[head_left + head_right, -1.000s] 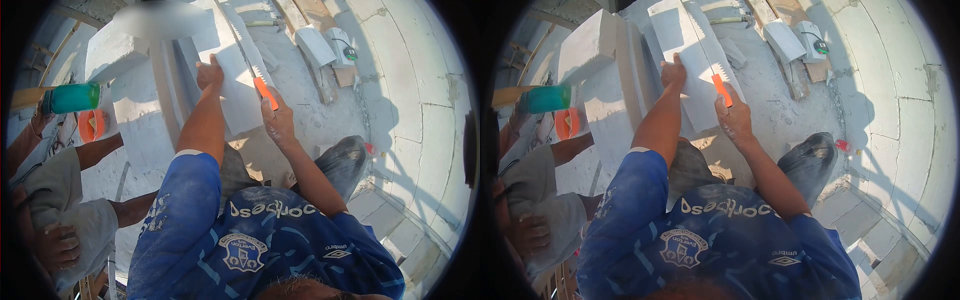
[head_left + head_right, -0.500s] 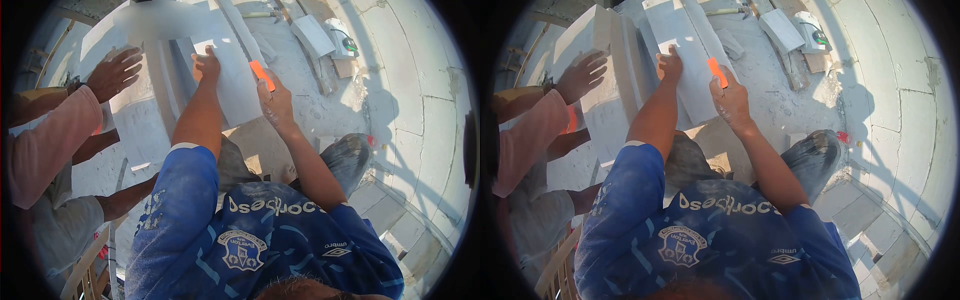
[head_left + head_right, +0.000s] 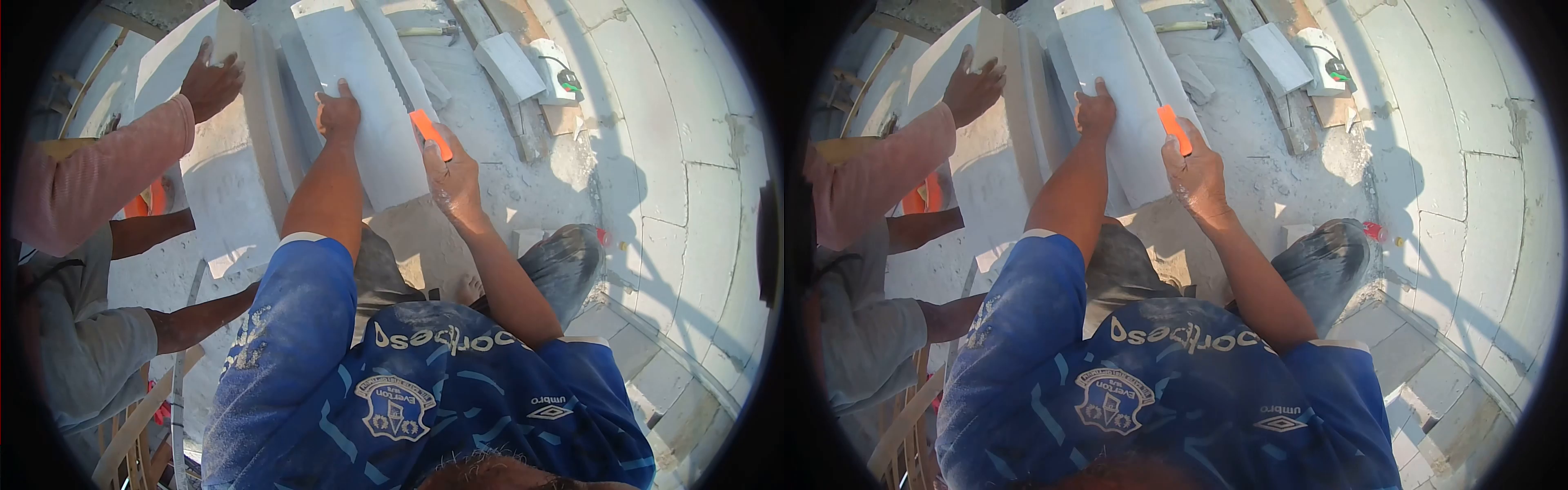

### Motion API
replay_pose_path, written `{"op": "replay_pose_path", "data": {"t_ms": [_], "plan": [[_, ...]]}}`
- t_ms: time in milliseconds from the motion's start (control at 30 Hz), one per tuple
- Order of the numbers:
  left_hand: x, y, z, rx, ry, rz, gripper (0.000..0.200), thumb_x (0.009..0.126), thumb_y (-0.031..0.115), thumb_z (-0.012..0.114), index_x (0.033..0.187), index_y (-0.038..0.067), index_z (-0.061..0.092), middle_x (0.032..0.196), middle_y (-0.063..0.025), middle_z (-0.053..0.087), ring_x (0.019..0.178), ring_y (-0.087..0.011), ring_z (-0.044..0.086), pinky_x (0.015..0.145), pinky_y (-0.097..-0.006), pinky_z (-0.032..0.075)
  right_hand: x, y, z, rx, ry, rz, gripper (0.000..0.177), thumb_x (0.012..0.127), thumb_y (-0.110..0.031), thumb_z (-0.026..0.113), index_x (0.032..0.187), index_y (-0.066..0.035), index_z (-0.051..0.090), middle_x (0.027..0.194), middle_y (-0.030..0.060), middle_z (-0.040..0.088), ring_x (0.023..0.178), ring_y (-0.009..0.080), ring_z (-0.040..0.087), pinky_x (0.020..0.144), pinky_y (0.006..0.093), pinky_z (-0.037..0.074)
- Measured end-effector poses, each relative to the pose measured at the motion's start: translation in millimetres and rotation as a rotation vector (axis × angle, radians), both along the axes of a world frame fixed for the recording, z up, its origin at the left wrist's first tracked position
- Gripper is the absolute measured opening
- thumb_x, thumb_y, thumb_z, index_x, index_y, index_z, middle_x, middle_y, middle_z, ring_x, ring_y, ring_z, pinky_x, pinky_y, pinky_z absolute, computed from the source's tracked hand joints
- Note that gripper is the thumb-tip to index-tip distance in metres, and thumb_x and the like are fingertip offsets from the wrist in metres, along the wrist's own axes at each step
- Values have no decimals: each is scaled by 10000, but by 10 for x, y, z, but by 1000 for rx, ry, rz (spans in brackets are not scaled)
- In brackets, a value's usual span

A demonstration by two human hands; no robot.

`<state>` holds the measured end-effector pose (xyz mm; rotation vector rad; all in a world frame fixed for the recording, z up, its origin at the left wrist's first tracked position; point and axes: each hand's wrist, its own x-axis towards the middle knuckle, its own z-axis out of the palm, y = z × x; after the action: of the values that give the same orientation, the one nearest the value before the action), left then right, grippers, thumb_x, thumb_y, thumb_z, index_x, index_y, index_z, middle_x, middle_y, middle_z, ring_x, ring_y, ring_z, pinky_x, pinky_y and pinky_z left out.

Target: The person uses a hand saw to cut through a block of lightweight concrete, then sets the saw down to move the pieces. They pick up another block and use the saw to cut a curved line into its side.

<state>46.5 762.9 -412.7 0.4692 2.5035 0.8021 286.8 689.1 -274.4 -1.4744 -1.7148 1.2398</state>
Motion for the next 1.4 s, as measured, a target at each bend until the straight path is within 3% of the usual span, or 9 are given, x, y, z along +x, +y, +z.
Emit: {"op": "replay_pose_path", "data": {"t_ms": [167, 300, 567, 800, 967, 1033, 1200, 1267, 1400], "plan": [[-11, -4, -55, 3, 30, -1, 951, 1022, 707, 427, 1578, -63, 367, 1450, -279, 610, 1374, -438, 573, 1163, -517, 414, -111, 235, -41, 26, 89, -31, 516, 1008, -326, 607, 1452, -61, 616, 735, 134, 683, 676, 203, 672, 757, 367, 558], [35, -35, 104, -23, -38, -10, 955, 1020, 708, 430, 1579, -64, 360, 1445, -275, 615, 1377, -439, 570, 1169, -500, 414, -101, 250, -90, 54, -47, 27, 516, 999, -309, 603, 1448, -56, 618, 751, 162, 703, 668, 255, 677, 767, 382, 562], [-19, -26, -81, 49, 82, -29, 791, 1028, 685, 459, 1324, -46, 518, 1296, -331, 666, 1251, -472, 645, 1074, -532, 491, 229, -252, -201, 168, 45, 32, 515, 995, -273, 603, 1447, -26, 610, 693, 208, 671, 645, 281, 689, 712, 392, 555], [-15, -43, -89, 67, 82, -45, 789, 1036, 656, 478, 1312, -82, 509, 1237, -344, 684, 1197, -497, 665, 1064, -543, 494, 62, 48, 1, 32, 9, 16, 478, 993, -227, 599, 1420, -14, 635, 680, 201, 651, 617, 275, 652, 685, 386, 544], [9, -25, -28, 46, 90, -21, 845, 1034, 665, 474, 1392, -101, 487, 1299, -344, 667, 1247, -486, 647, 1077, -532, 495, 287, -235, -20, 12, -5, 11, 479, 994, -216, 610, 1426, -11, 628, 682, 194, 656, 626, 260, 659, 692, 376, 544], [-40, -14, -101, 42, 83, -21, 858, 1032, 673, 469, 1407, -99, 480, 1322, -341, 658, 1259, -484, 640, 1080, -530, 494, 321, -341, -63, 176, 12, -14, 468, 991, -208, 624, 1410, -1, 633, 717, 192, 678, 664, 243, 683, 714, 375, 552], [35, -48, 34, 69, 21, -11, 865, 1031, 684, 457, 1411, -93, 481, 1349, -331, 646, 1271, -483, 633, 1082, -530, 495, 237, -105, 91, 37, 11, 16, 456, 988, -200, 630, 1401, -8, 638, 774, 199, 704, 712, 264, 716, 736, 381, 560], [18, -25, -12, 6, 88, -22, 786, 1045, 635, 484, 1388, -73, 485, 1240, -277, 712, 1187, -437, 693, 1034, -501, 531, 220, -86, 75, 14, 14, 8, 453, 987, -203, 628, 1400, -15, 640, 782, 207, 704, 712, 282, 720, 732, 386, 560], [2, -37, -68, 16, 86, -35, 759, 1047, 646, 473, 1340, -54, 500, 1226, -277, 714, 1179, -432, 697, 1025, -501, 536, 232, -189, 4, 45, -5, -1, 451, 991, -214, 618, 1404, -35, 642, 759, 224, 682, 676, 293, 699, 715, 389, 556]]}}
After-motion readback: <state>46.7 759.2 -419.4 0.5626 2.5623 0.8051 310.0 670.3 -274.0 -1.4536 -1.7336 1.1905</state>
